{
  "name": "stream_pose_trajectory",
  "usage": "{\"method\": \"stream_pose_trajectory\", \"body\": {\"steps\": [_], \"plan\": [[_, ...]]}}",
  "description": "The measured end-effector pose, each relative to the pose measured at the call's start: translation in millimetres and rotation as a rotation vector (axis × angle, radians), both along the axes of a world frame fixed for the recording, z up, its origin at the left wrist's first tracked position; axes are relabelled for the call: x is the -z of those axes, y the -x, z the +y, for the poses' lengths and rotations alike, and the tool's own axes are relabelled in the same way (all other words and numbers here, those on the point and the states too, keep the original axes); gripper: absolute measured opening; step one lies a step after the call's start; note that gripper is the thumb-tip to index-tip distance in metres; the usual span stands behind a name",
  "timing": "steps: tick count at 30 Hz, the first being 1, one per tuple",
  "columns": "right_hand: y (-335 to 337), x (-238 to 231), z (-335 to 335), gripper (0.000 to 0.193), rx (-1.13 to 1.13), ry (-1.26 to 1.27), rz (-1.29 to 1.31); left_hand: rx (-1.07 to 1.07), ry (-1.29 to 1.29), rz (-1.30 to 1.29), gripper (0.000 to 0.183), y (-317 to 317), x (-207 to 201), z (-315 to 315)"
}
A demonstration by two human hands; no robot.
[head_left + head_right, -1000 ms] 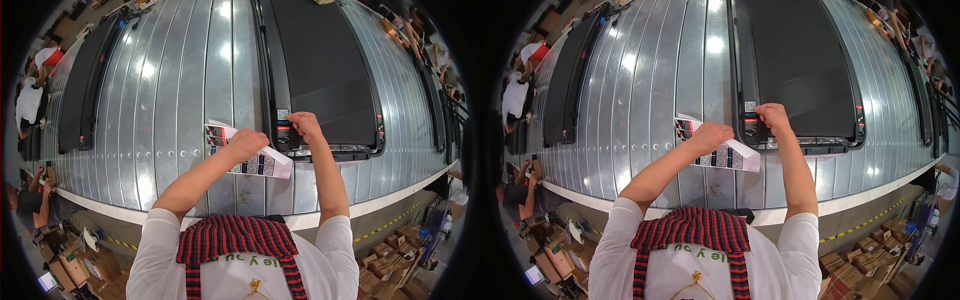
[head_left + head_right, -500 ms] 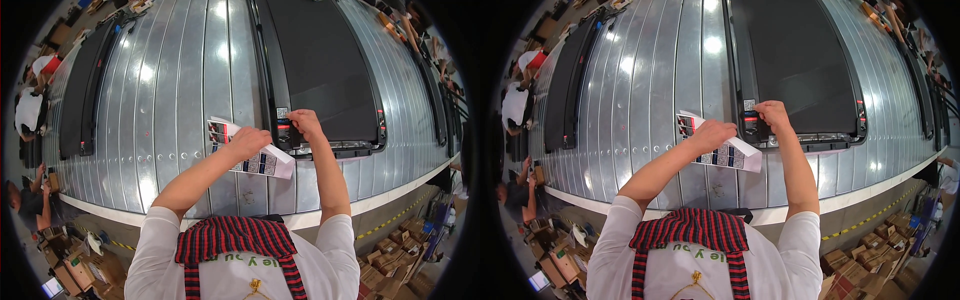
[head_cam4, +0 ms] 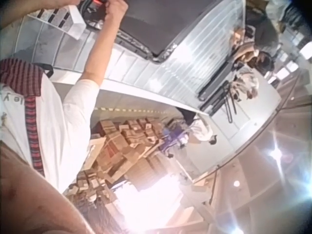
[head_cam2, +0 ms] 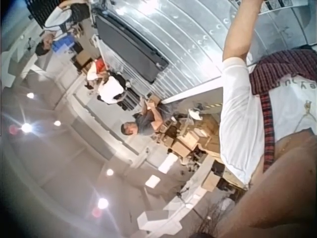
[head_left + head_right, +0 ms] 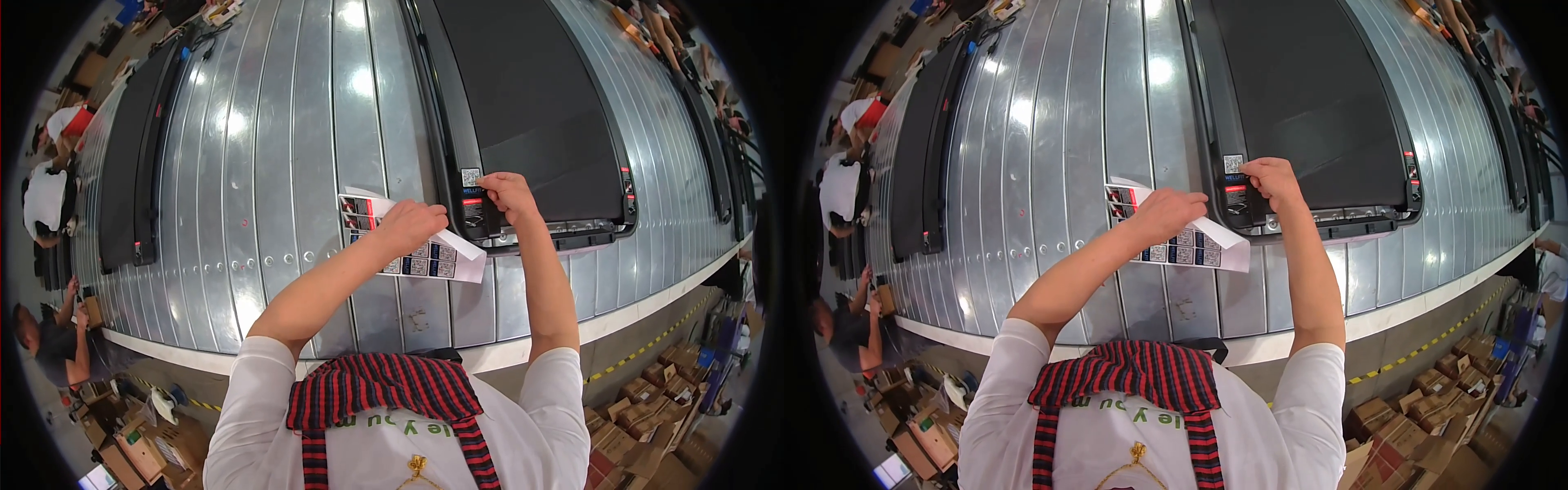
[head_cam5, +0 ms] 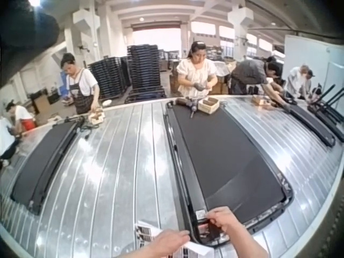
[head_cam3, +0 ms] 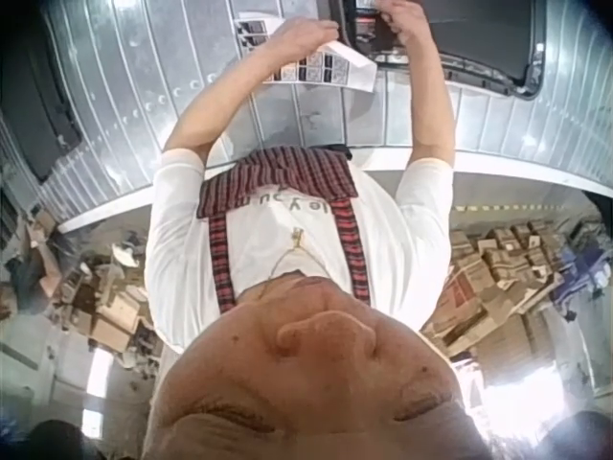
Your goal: Applying warning and QR code labels to treadmills on a factory assembly line.
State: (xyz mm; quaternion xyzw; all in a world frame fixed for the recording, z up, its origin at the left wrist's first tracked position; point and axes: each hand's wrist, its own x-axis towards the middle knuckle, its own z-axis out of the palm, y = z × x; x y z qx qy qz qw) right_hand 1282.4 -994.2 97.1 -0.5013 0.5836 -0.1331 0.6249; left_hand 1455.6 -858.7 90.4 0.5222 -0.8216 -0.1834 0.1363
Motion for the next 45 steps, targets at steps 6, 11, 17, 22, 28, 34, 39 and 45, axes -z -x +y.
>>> {"method": "stream_pose_trajectory", "body": {"steps": [6,11,17,22,28,34,39,45], "plan": [[-1,0,-2,0.01,-0.018,-0.026,0.003,-0.007,-0.029,-0.01,0.011,-4,4,3],[-2,1,-1,0.009,-0.028,0.01,0.023,0.001,-0.03,-0.013,0.011,-3,-2,-1],[-2,4,-1,0.009,-0.021,0.032,0.016,0.022,0.036,0.013,0.01,0,-5,-8],[-1,5,-1,0.009,-0.008,0.06,0.021,0.041,0.063,-0.021,0.009,5,-6,-20],[-7,-5,6,0.008,0.017,0.088,-0.015,0.058,-0.008,-0.089,0.008,11,-7,-33],[-7,0,5,0.008,0.025,0.135,-0.009,0.033,-0.036,-0.073,0.01,11,-5,-33],[-6,20,3,0.012,-0.003,0.317,0.096,0.04,-0.068,-0.101,0.01,13,-9,-34],[-19,-1,13,0.017,-0.221,0.641,0.539,0.043,-0.06,-0.105,0.008,9,-7,-27]]}}
